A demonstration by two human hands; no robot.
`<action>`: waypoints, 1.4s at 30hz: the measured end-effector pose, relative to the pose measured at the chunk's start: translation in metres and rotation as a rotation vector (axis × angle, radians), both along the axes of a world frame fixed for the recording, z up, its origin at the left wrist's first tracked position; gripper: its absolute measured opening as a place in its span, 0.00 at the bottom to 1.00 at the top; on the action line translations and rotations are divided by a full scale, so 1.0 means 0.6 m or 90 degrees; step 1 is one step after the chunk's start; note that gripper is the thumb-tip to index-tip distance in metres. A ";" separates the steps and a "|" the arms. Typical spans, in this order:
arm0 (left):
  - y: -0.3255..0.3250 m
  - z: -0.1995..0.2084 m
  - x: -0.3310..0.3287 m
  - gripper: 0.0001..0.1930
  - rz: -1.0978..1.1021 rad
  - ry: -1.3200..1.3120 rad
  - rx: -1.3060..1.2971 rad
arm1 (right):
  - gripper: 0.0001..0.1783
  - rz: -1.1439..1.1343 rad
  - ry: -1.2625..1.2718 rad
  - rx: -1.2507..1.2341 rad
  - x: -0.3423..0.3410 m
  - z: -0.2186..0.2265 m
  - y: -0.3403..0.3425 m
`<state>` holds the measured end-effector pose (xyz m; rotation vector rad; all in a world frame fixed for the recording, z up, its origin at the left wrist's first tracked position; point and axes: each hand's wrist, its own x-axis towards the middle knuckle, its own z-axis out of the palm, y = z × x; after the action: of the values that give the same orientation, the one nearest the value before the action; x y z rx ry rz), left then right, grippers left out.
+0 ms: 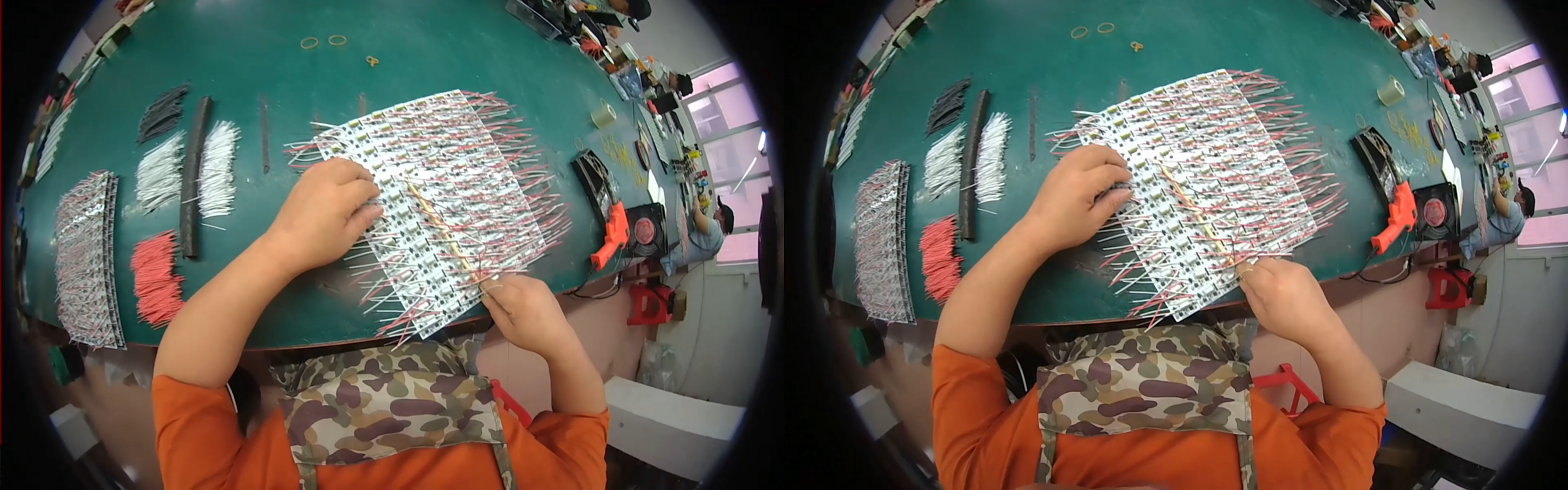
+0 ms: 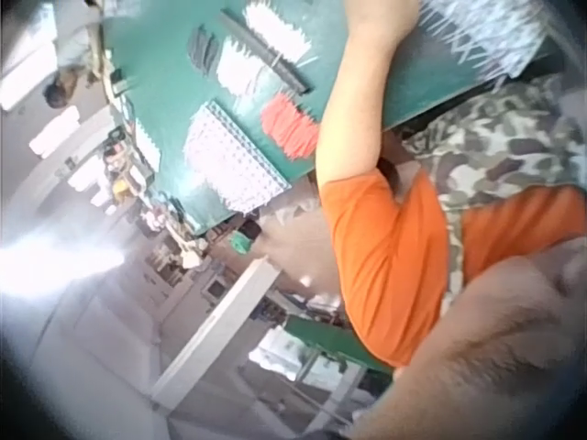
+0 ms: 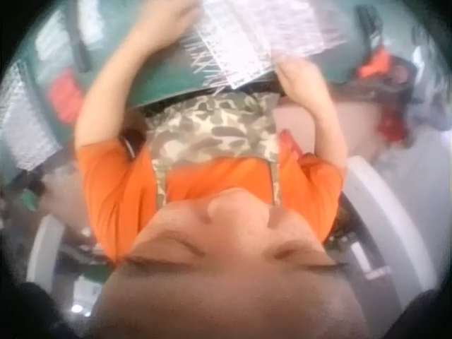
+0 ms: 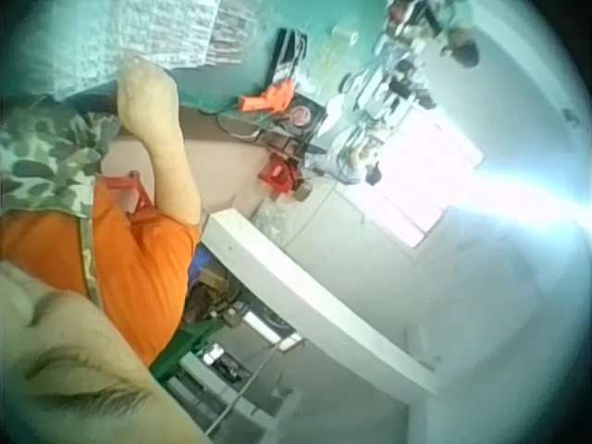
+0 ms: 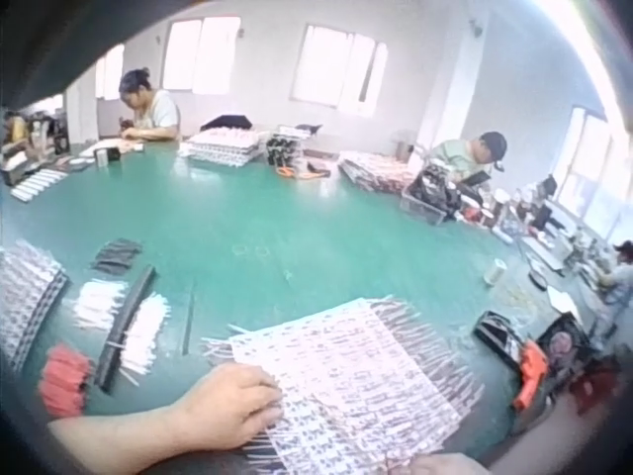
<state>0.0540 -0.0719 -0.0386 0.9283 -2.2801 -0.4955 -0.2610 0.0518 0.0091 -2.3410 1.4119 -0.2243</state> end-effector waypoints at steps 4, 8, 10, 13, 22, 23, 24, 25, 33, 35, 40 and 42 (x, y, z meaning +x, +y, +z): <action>0.003 0.005 -0.002 0.10 0.006 -0.010 0.005 | 0.09 0.016 0.002 -0.007 0.010 0.000 -0.003; 0.009 0.013 -0.003 0.11 0.021 -0.034 0.000 | 0.09 0.030 0.013 -0.020 0.013 -0.007 -0.004; 0.010 0.016 -0.003 0.13 0.020 -0.067 0.026 | 0.11 0.026 0.076 -0.040 0.019 -0.005 0.005; 0.011 0.016 0.000 0.14 0.011 -0.087 0.027 | 0.18 0.035 0.129 -0.069 0.030 -0.002 0.022; 0.009 0.021 -0.002 0.15 0.007 -0.087 0.020 | 0.20 0.018 0.134 -0.088 0.040 0.000 0.035; 0.009 0.024 -0.001 0.15 0.011 -0.094 0.022 | 0.20 0.019 0.134 -0.090 0.039 -0.001 0.028; 0.009 0.027 -0.001 0.15 0.016 -0.101 0.024 | 0.17 0.011 0.082 -0.057 0.037 -0.001 0.019; 0.009 0.028 0.000 0.15 0.019 -0.101 0.021 | 0.15 0.003 0.030 -0.025 0.034 -0.001 0.013; 0.006 0.033 0.001 0.15 0.002 -0.109 0.064 | 0.16 0.008 -0.051 0.042 0.024 -0.015 0.011; 0.006 0.034 -0.001 0.15 0.002 -0.099 0.050 | 0.17 0.006 -0.070 0.025 0.028 -0.018 0.015; 0.004 0.033 -0.001 0.15 0.011 -0.126 0.054 | 0.18 -0.025 -0.084 0.071 0.026 -0.013 0.011; 0.004 0.032 -0.001 0.15 0.015 -0.108 0.066 | 0.18 -0.046 -0.108 0.086 0.025 -0.015 0.013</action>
<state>0.0532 -0.0697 -0.0193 1.0830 -2.4104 -0.5470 -0.2460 0.0596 0.0004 -2.1112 1.3853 -0.3288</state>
